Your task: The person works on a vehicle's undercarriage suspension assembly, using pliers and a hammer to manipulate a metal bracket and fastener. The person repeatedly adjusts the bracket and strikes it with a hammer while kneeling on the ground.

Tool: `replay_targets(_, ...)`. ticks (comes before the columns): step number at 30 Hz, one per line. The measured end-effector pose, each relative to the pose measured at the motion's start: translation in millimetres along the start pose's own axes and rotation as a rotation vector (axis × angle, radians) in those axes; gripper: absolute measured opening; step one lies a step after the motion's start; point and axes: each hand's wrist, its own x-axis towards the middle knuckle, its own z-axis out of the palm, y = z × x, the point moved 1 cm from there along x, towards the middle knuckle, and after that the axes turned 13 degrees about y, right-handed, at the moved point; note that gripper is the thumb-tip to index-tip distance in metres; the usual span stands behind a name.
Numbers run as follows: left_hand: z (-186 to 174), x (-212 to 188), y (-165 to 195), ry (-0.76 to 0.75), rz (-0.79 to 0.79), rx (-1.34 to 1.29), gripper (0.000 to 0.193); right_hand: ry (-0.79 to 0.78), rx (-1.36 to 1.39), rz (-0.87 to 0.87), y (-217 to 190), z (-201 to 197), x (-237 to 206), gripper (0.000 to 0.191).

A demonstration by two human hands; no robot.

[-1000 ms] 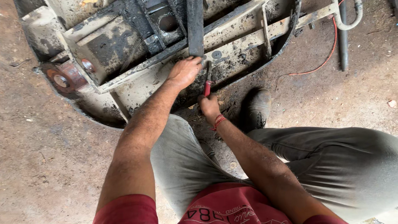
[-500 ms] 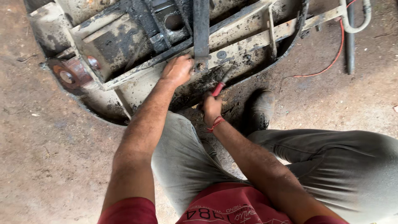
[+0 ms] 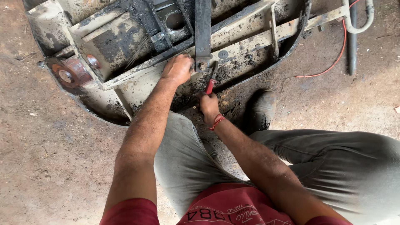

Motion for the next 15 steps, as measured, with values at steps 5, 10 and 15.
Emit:
replay_targets(5, 6.2, 1.3, -3.3, -0.012, -0.036, -0.011, 0.017, 0.199, 0.215, -0.003, -5.7, -4.6, 0.0, 0.017)
replay_targets(10, 18.7, 6.0, -2.3, -0.033, -0.087, -0.024, 0.013, 0.038, 0.002, -0.069, -8.1, -6.4, 8.7, 0.017)
replay_targets(15, 25.0, 11.3, 2.2, -0.033, -0.071, 0.015, 0.017, 0.175, 0.327, 0.051, -11.5, -19.9, 14.1, 0.017)
